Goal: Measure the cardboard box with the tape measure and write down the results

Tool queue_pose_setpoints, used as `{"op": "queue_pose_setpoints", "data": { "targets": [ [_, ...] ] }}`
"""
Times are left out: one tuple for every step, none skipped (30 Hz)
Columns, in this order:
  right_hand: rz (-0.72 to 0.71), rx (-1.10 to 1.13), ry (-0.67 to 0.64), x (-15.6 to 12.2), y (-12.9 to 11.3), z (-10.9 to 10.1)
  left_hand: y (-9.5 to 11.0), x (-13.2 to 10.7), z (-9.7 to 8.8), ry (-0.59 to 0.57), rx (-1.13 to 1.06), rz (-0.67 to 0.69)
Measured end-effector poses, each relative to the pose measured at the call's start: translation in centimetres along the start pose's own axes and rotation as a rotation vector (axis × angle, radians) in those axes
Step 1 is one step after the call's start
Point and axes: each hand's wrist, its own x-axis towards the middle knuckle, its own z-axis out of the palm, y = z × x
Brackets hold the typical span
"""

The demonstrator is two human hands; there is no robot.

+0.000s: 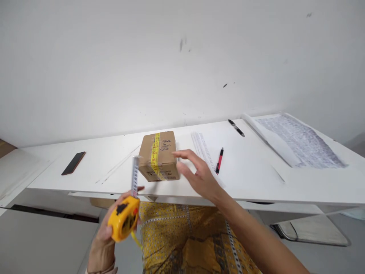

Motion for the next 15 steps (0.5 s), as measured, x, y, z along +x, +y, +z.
{"op": "queue_pose_setpoints", "data": {
  "targets": [
    [0.082, -0.024, 0.089, -0.1, 1.1, 0.2, -0.1, 0.5, -0.6, 0.106, 0.015, 0.058],
    [0.146, -0.051, 0.124, -0.2, 2.2, 0.4, -0.2, 1.1, -1.1, 0.205, 0.037, 0.096],
    [0.187, -0.075, 0.113, -0.3, 3.1, 0.6, -0.4, 1.8, -1.5, 0.284, 0.063, 0.114],
    [0.201, -0.09, 0.063, -0.4, 3.9, 1.0, -0.6, 2.6, -1.8, 0.33, 0.084, 0.114],
    [0.197, -0.095, -0.004, -0.4, 4.3, 1.3, -0.9, 3.2, -2.0, 0.339, 0.093, 0.103],
    [0.184, -0.093, -0.061, -0.3, 4.5, 1.6, -1.1, 3.8, -2.0, 0.324, 0.094, 0.088],
    [0.169, -0.086, -0.101, -0.3, 4.3, 1.9, -1.3, 4.3, -2.0, 0.297, 0.085, 0.079],
    [0.156, -0.076, -0.121, -0.1, 3.8, 2.0, -1.4, 4.6, -1.8, 0.271, 0.065, 0.078],
    [0.146, -0.066, -0.122, 0.1, 3.1, 2.1, -1.3, 4.8, -1.6, 0.249, 0.037, 0.084],
    [0.142, -0.059, -0.105, 0.4, 2.3, 2.1, -1.1, 4.9, -1.4, 0.231, 0.01, 0.092],
    [0.141, -0.06, -0.074, 0.7, 1.3, 2.0, -0.8, 4.9, -1.2, 0.215, -0.008, 0.101],
    [0.143, -0.07, -0.036, 1.2, 0.3, 1.9, -0.3, 4.9, -1.0, 0.198, -0.016, 0.104],
    [0.144, -0.093, 0.007, 1.7, -0.5, 1.7, 0.2, 4.9, -0.8, 0.185, -0.013, 0.106],
    [0.14, -0.129, 0.06, 2.2, -1.2, 1.5, 0.7, 4.9, -0.5, 0.179, 0.0, 0.107],
    [0.119, -0.176, 0.12, 2.8, -1.7, 1.3, 1.2, 4.9, -0.1, 0.183, 0.017, 0.11]
  ]
}}
